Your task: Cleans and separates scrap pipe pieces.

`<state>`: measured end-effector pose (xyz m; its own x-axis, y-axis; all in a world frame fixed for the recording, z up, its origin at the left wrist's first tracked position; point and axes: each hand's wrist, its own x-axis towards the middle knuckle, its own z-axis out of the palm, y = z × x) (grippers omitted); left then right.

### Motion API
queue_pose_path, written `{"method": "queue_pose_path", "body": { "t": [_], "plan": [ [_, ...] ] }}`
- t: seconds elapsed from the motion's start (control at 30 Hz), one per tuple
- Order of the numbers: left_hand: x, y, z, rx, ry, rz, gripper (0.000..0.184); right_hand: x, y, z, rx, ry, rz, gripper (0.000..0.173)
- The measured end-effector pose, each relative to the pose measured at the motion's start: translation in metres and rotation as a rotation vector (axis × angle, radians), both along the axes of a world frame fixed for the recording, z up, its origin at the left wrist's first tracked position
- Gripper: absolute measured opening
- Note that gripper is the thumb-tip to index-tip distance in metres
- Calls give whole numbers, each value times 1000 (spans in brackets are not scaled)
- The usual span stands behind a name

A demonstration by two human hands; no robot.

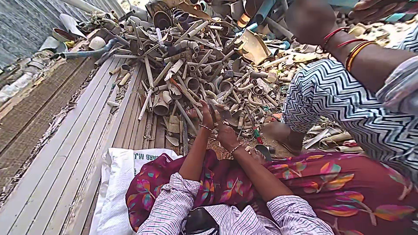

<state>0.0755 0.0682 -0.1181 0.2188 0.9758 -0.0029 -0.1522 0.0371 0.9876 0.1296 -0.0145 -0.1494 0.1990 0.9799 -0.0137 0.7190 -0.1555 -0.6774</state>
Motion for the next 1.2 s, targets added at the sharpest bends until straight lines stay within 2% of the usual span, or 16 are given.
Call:
{"method": "queue_pose_path", "body": {
  "t": [0.07,0.17,0.27,0.43,0.47,0.57,0.67,0.73,0.8,0.9,0.97,1.03,1.13,1.2],
  "plan": [
    [1,0,-3,-27,48,18,83,5,3,-6,2,-3,-32,77],
    [3,-8,6,-91,86,-42,76,2,-1,4,-34,60,5,70],
    [6,-11,1,-54,73,-60,81,7,4,0,-62,32,-21,78],
    [-1,-3,-5,-86,22,-42,75,-2,0,-11,105,33,47,75],
    [0,-1,-7,-74,25,-3,78,0,2,-12,60,16,39,76],
    [-2,-1,-3,-43,47,-45,85,6,4,-9,-64,16,11,77],
    [-6,6,4,-77,13,71,81,-4,-1,-18,64,50,87,70],
    [-19,8,19,-114,-40,74,82,-1,-3,-20,-3,8,74,68],
    [-17,20,16,-9,-79,203,85,5,0,-21,-10,-43,17,66],
    [-18,20,9,19,-111,165,78,-1,-3,-6,-122,-29,64,68],
    [-16,24,3,-17,-136,141,74,-8,-7,-6,-30,5,161,65],
    [-18,26,2,-28,-110,145,76,-9,-5,-9,1,-23,156,66],
    [-21,25,2,-19,14,143,81,6,5,-15,-73,-101,33,69],
    [-21,23,4,-25,40,172,79,4,4,-10,-97,-85,48,69]
  ]
}}
